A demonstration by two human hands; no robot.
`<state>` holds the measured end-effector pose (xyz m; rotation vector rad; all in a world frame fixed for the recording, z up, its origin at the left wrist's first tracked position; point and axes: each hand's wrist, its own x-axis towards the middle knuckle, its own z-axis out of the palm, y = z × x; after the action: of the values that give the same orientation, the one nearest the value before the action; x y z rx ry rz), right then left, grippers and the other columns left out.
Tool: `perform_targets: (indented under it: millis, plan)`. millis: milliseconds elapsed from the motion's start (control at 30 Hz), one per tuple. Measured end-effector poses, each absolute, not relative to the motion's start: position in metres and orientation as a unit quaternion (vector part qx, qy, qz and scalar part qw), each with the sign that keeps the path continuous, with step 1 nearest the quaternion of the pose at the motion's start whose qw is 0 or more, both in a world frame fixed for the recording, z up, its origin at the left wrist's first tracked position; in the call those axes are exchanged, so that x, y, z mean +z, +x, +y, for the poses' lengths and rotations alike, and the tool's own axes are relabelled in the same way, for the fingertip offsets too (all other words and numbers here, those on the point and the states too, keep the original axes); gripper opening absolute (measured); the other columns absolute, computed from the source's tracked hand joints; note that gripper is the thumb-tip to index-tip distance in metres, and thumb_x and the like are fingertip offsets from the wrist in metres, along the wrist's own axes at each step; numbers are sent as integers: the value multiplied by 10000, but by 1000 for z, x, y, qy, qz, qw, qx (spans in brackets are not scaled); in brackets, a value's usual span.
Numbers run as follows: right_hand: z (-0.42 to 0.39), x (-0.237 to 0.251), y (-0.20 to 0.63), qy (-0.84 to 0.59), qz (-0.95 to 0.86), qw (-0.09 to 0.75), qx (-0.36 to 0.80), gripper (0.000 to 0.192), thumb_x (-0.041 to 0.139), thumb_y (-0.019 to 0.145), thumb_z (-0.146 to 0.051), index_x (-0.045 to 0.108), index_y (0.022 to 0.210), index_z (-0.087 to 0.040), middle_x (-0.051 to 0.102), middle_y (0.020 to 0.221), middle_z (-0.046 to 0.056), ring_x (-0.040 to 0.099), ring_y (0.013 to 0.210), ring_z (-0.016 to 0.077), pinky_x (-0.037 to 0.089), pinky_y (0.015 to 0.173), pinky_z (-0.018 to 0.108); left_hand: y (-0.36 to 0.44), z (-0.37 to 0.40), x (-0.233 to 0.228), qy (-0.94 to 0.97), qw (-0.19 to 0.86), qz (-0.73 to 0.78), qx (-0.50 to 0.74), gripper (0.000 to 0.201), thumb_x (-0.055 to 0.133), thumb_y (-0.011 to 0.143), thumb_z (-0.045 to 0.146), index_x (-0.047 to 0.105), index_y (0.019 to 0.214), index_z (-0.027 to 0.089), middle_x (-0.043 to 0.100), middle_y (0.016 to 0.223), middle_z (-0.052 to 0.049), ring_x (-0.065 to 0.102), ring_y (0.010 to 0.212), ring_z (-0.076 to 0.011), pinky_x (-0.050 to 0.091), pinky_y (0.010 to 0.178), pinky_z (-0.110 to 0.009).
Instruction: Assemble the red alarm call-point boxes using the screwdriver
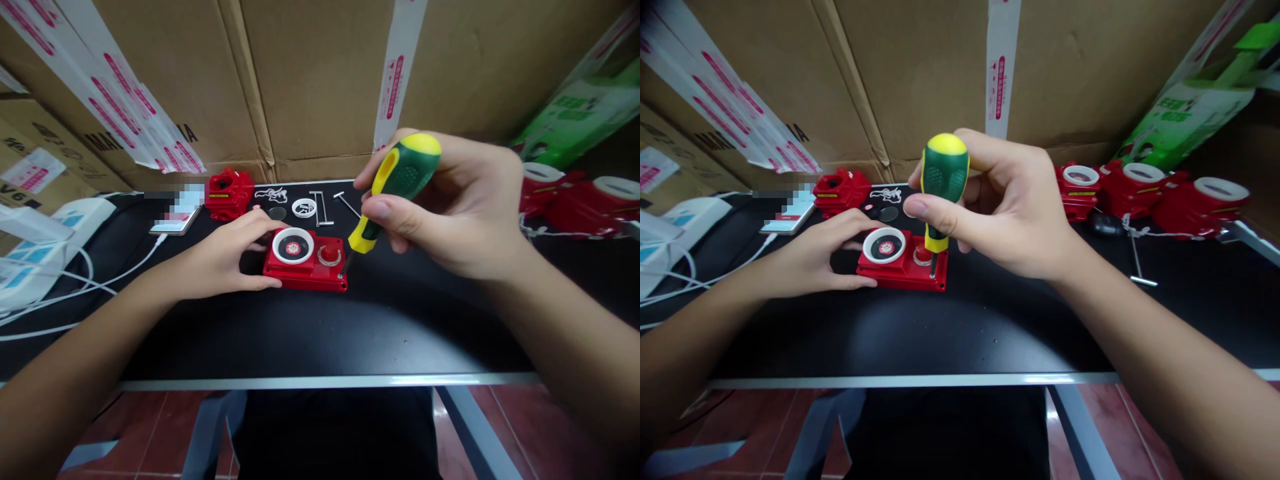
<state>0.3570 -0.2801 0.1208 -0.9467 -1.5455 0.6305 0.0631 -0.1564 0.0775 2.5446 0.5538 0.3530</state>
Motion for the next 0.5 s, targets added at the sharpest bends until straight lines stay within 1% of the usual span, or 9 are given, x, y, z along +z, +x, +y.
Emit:
perform_targets:
  millis: [100, 233, 367, 500]
  plan:
    - [-280, 121, 357, -392, -659, 584, 265, 256, 974, 827, -382, 814, 919, -205, 719, 865, -8, 597, 512, 67, 514, 406, 202, 63, -155, 76, 936, 255, 202, 132, 704, 871, 909, 531, 587, 1507, 290, 614, 1384, -113, 644, 1282, -314, 715, 1030, -488]
    - [-280, 122, 358, -403, -662, 574, 266, 287, 983, 817, -413, 814, 931, -211, 728, 862, -2, 602, 496, 71, 531, 400, 207, 62, -155, 75, 936, 255, 203, 132, 707, 874, 904, 532, 589, 1511, 305, 613, 1377, -106, 649, 1270, -309, 716, 1029, -485]
    - [-279, 122, 359, -399, -666, 571, 267, 304, 1003, 792, -396, 813, 916, -194, 726, 868, 13, 618, 522, 80, 519, 391, 205, 62, -156, 75, 937, 250, 203, 132, 720, 876, 901, 538, 586, 1515, 299, 607, 1383, -106, 650, 1263, -301, 714, 1028, -462]
    - [-279, 122, 359, -403, -664, 570, 267, 287, 995, 804, -404, 822, 928, -211, 727, 884, 12, 629, 545, 87, 530, 404, 216, 63, -156, 76, 938, 247, 204, 134, 717, 883, 893, 543, 596, 1501, 293, 612, 1371, -105, 655, 1251, -304, 717, 1015, -460]
